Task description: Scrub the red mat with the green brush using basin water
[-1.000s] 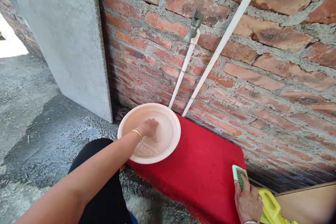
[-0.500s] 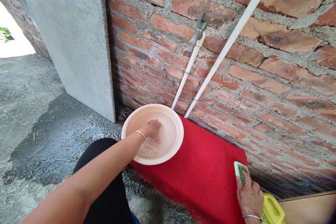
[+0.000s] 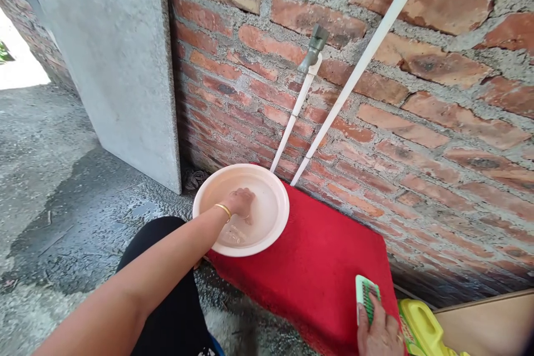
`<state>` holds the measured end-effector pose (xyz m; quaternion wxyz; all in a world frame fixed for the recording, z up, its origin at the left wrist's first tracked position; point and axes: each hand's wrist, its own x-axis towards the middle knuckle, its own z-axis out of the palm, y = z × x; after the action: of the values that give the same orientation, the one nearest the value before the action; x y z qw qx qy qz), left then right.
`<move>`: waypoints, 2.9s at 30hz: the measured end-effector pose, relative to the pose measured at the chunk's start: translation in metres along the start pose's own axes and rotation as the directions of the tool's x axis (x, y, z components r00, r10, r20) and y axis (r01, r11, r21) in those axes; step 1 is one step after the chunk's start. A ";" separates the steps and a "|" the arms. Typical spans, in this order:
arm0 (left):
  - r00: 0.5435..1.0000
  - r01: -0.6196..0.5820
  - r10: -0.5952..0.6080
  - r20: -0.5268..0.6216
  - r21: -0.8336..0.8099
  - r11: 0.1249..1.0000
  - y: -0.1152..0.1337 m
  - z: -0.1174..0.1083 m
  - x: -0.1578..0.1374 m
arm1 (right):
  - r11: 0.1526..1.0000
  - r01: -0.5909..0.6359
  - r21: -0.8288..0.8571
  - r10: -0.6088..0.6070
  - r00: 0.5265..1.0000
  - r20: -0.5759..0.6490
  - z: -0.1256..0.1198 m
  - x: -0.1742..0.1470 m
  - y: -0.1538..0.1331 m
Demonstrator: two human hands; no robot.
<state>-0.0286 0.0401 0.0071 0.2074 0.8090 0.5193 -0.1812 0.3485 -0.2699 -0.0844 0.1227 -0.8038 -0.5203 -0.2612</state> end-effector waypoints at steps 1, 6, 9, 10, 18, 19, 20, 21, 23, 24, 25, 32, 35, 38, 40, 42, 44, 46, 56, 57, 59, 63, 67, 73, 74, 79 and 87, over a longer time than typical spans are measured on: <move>1.000 0.000 0.000 -0.004 -0.002 1.000 -0.001 0.001 0.001 | 1.000 0.009 0.012 -0.009 1.000 0.013 -0.002 -0.004 -0.015; 1.000 0.000 0.000 -0.017 -0.016 1.000 -0.003 0.004 0.004 | 0.970 0.146 0.193 -0.158 0.986 0.047 -0.017 -0.018 -0.106; 1.000 -0.002 0.002 -0.013 -0.008 1.000 -0.004 0.004 0.006 | 0.926 0.225 0.304 -0.253 0.966 0.055 -0.028 -0.020 -0.162; 1.000 -0.002 0.002 -0.014 -0.003 1.000 -0.004 0.004 0.006 | 0.911 0.250 0.328 -0.281 0.958 0.051 -0.031 -0.020 -0.178; 1.000 -0.011 0.011 -0.017 -0.029 1.000 -0.002 0.002 0.004 | 0.845 0.356 0.399 -0.410 0.911 0.054 -0.036 -0.012 -0.207; 1.000 -0.010 0.010 -0.015 -0.031 0.999 -0.002 0.001 0.003 | 0.841 0.367 0.397 -0.418 0.907 0.048 -0.034 -0.012 -0.198; 1.000 -0.008 0.008 -0.008 -0.032 0.999 -0.001 0.000 0.002 | 0.841 0.375 0.391 -0.423 0.905 0.042 -0.032 -0.013 -0.188; 1.000 -0.010 0.010 -0.004 -0.033 0.999 0.000 -0.001 0.001 | 0.844 0.376 0.381 -0.422 0.906 0.040 -0.030 -0.015 -0.175; 1.000 -0.014 0.014 -0.005 -0.036 0.999 0.001 -0.002 -0.001 | 0.857 0.364 0.365 -0.407 0.912 0.049 -0.024 -0.018 -0.148; 1.000 -0.017 0.017 -0.011 -0.038 0.999 0.001 -0.002 -0.001 | 0.867 0.345 0.360 -0.392 0.918 0.065 -0.021 -0.020 -0.134; 1.000 -0.019 0.018 -0.017 -0.041 0.999 0.001 -0.002 -0.001 | 0.882 0.312 0.354 -0.364 0.927 0.090 -0.017 -0.022 -0.119; 0.999 -0.015 0.012 -0.040 -0.071 0.997 -0.001 0.002 0.003 | 0.927 0.156 0.340 -0.222 0.961 0.163 -0.007 -0.032 -0.082; 0.999 -0.008 0.006 -0.033 -0.062 0.998 -0.002 0.003 0.004 | 0.890 0.258 0.376 -0.314 0.944 0.097 -0.017 -0.029 -0.123; 1.000 -0.005 0.005 -0.017 -0.029 1.000 -0.002 0.002 0.004 | 0.862 0.319 0.395 -0.366 0.929 0.048 -0.030 -0.020 -0.181; 1.000 -0.008 0.008 -0.014 -0.020 1.000 -0.002 0.002 0.004 | 0.845 0.355 0.399 -0.397 0.917 0.024 -0.037 -0.012 -0.216; 1.000 -0.008 0.008 -0.014 -0.020 1.000 -0.002 0.002 0.004 | 0.832 0.387 0.397 -0.427 0.904 0.014 -0.040 -0.005 -0.239; 1.000 -0.006 0.006 -0.005 -0.021 1.000 -0.002 0.002 0.004 | 0.818 0.410 0.404 -0.456 0.890 0.018 -0.040 -0.001 -0.248; 1.000 -0.006 0.006 -0.001 -0.030 1.000 -0.002 0.002 0.004 | 0.801 0.421 0.425 -0.478 0.878 0.032 -0.039 0.000 -0.243; 1.000 0.001 -0.002 -0.024 -0.070 0.998 -0.003 0.005 0.006 | 0.918 0.234 0.319 -0.271 0.959 0.079 -0.008 -0.003 -0.097; 1.000 0.005 -0.006 -0.018 -0.064 0.998 -0.003 0.005 0.006 | 0.936 0.198 0.292 -0.229 0.971 0.074 -0.005 -0.003 -0.078; 1.000 0.000 -0.001 -0.021 -0.051 0.999 -0.002 0.005 0.005 | 0.965 0.123 0.230 -0.144 0.987 0.074 -0.002 -0.002 -0.048; 0.999 -0.018 0.016 -0.040 -0.046 0.999 -0.002 0.004 0.004 | 0.996 -0.015 0.088 0.006 0.995 0.104 -0.003 0.005 -0.027; 0.999 -0.020 0.018 -0.036 -0.041 0.999 -0.003 0.003 0.004 | 0.994 -0.053 0.097 0.044 0.995 0.094 -0.005 0.019 -0.070; 1.000 -0.012 0.011 -0.015 -0.048 0.999 -0.001 0.000 0.002 | 0.925 0.161 0.344 -0.197 0.978 0.071 -0.011 0.023 -0.186; 1.000 -0.008 0.007 -0.012 -0.043 0.999 -0.001 -0.001 0.001 | 0.910 0.194 0.368 -0.234 0.970 0.068 -0.013 0.022 -0.200; 1.000 -0.004 0.005 0.011 -0.024 1.000 0.000 -0.002 0.001 | 0.868 0.265 0.419 -0.330 0.940 0.089 -0.015 0.017 -0.207; 1.000 -0.005 0.005 0.008 -0.019 1.000 0.000 -0.002 0.000 | 0.938 0.147 0.314 -0.195 0.972 0.130 0.000 0.023 -0.107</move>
<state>-0.0280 0.0409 0.0084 0.2178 0.8075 0.5182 -0.1790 0.2597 -0.2066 -0.0797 0.1788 -0.7454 -0.6302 -0.1231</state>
